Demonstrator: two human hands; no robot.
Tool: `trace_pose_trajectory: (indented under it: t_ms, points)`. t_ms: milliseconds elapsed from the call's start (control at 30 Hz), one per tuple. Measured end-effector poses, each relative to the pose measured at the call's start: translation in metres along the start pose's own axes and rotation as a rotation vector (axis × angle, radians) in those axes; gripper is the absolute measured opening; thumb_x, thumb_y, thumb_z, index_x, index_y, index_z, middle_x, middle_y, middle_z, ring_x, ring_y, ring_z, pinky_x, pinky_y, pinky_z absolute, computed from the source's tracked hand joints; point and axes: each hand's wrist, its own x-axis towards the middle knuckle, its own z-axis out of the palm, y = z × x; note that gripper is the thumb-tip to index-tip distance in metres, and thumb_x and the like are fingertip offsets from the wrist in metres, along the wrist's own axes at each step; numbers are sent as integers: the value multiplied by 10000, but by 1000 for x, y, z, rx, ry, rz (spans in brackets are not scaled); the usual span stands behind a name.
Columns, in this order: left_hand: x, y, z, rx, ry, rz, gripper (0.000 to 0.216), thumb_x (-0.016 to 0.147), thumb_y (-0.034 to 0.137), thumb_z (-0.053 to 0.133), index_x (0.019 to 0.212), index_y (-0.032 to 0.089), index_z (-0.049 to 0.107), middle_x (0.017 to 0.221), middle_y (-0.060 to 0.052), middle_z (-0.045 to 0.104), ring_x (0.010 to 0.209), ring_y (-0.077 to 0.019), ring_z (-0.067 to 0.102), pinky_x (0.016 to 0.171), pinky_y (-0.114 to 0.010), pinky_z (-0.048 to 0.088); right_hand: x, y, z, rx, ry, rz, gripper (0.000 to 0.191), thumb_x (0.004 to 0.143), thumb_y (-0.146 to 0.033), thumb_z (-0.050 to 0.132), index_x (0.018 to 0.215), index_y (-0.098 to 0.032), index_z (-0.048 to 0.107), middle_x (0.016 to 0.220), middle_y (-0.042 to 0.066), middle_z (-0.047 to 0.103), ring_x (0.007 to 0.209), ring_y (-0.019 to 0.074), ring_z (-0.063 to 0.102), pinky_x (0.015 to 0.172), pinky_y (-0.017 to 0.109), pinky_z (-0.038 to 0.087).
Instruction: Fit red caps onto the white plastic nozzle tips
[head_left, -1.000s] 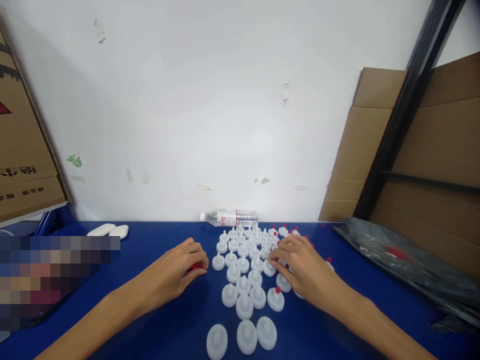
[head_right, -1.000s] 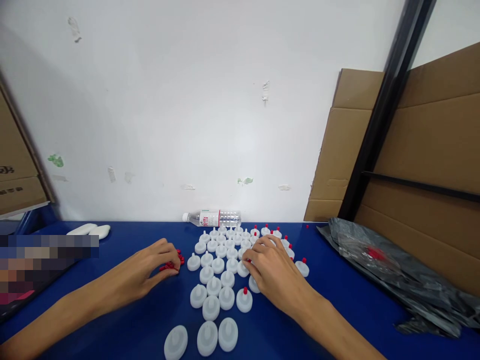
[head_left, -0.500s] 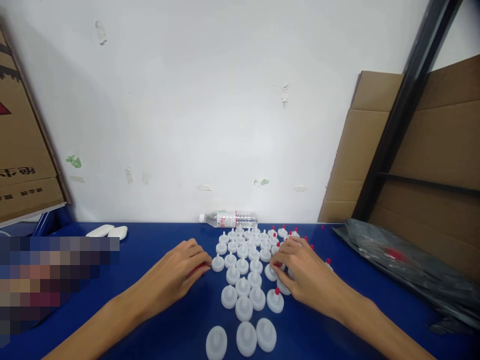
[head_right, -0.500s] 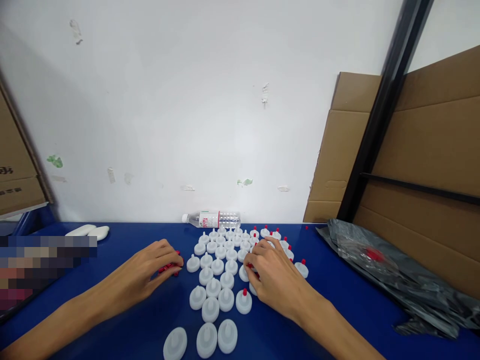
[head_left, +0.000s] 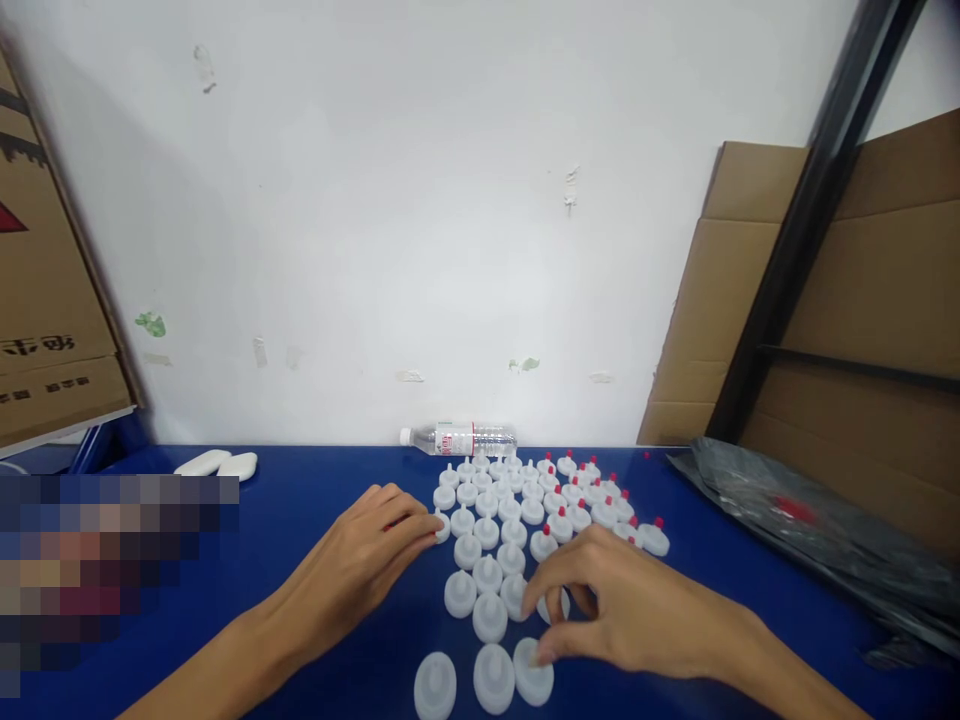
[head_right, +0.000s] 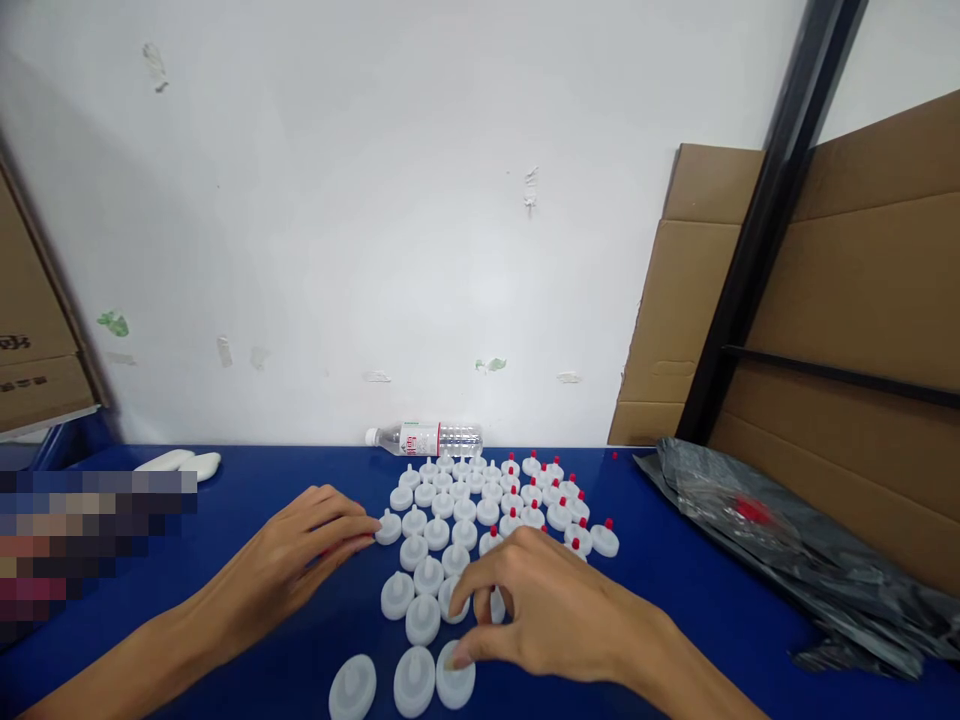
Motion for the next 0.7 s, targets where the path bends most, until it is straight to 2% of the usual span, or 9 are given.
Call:
trace_pose_trajectory:
  t_ms: [133, 267, 333, 400, 467, 533, 600, 700]
  points:
    - [-1, 5, 3, -9, 45, 20, 180, 1092, 174, 491, 1217, 247, 598, 1032, -29, 694, 916, -195, 596, 809, -349, 435, 1, -1, 6, 36, -60, -42, 256, 785, -359, 911, 1021, -341, 815, 843, -89, 783, 687, 113, 661, 632, 197, 448]
    - [-2, 10, 3, -26, 85, 39, 222, 1067, 127, 527, 1239, 252, 592, 1045, -32, 700, 928, -189, 600, 824, -334, 463, 2, -5, 3, 52, -70, -94, 101, 845, -277, 866, 919, -305, 805, 872, -81, 762, 696, 95, 630, 653, 181, 450]
    - [-2, 14, 4, -36, 118, 40, 267, 1055, 93, 530, 1257, 256, 590, 1060, -38, 698, 936, -186, 598, 821, -329, 470, 1, -7, 0, 89, 1, -92, 51, 905, -305, 812, 935, -298, 771, 931, -71, 754, 755, 103, 645, 687, 184, 473]
    - [-2, 19, 5, -46, 151, 37, 278, 1055, 84, 521, 1257, 259, 596, 1067, -44, 698, 929, -186, 598, 810, -334, 469, 0, -7, -2, 107, 129, -34, 73, 993, -371, 701, 1015, -304, 719, 1022, -52, 749, 803, 118, 658, 707, 204, 496]
    - [-3, 24, 7, -53, 167, 30, 249, 1062, 107, 521, 1234, 262, 612, 1060, -43, 705, 912, -187, 605, 806, -345, 463, 1, -5, 0, 94, 219, 32, 138, 1063, -405, 570, 1106, -309, 660, 1037, -34, 744, 785, 132, 659, 687, 228, 512]
    - [-2, 29, 9, -62, 173, 27, 211, 1066, 135, 531, 1210, 256, 629, 1037, -33, 720, 897, -182, 619, 827, -353, 462, 3, -2, 7, 63, 250, 47, 158, 1086, -393, 509, 1138, -304, 628, 999, -24, 741, 732, 140, 654, 666, 248, 522]
    - [0, 35, 10, -80, 200, 52, 191, 1066, 138, 540, 1195, 234, 643, 1008, -25, 736, 889, -173, 631, 847, -346, 464, 7, 1, 17, 23, 292, -13, 121, 1076, -342, 529, 1122, -288, 627, 1022, -8, 738, 777, 154, 679, 709, 269, 542]
    - [3, 42, 10, -109, 261, 114, 198, 1053, 94, 550, 1196, 185, 654, 978, -30, 737, 862, -163, 621, 829, -333, 457, 11, 2, 32, -71, 413, -191, 103, 1055, -238, 557, 1116, -253, 639, 1152, 39, 718, 1018, 199, 690, 880, 313, 551]
